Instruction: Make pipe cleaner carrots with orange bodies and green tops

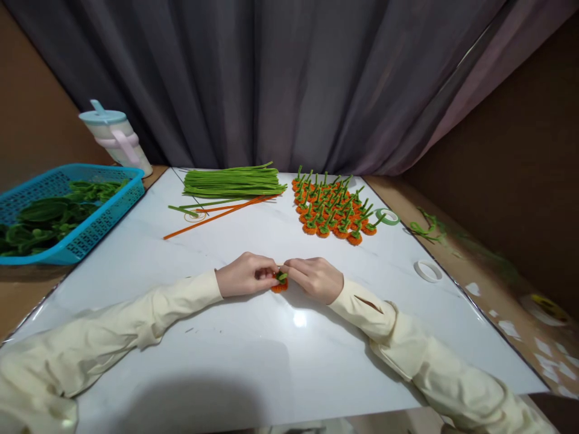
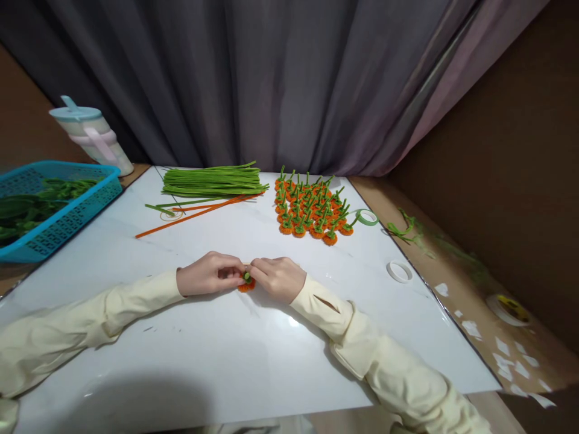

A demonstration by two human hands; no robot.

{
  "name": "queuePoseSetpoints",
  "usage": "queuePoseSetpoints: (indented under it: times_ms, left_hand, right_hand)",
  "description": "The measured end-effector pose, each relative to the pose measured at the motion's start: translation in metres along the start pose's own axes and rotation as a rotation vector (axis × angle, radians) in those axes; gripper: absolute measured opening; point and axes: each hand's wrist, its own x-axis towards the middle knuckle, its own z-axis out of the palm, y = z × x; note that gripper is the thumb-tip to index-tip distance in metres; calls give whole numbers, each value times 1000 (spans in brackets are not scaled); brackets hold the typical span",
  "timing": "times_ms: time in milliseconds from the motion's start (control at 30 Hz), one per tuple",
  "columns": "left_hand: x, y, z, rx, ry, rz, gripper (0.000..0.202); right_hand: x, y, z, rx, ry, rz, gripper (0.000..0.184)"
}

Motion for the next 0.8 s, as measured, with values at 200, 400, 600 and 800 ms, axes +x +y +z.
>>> queuePoseSetpoints:
  times_ms: [200, 400, 600, 800]
  left_hand:
    - [0, -3, 2, 71, 46, 127, 13]
    - [-2, -1, 2, 133, 46, 211, 14]
    - [-3, 0, 3, 156, 37, 227, 13]
    - [-4, 1, 3, 158, 11, 226, 12]
  right_hand:
    - [-1, 1, -2, 33, -82, -31, 29]
    - [-2, 2, -2, 71, -146, -39, 22]
    - [-4, 3, -2, 145, -203, 15, 22]
    - [-4, 2, -3, 183, -206, 37, 23]
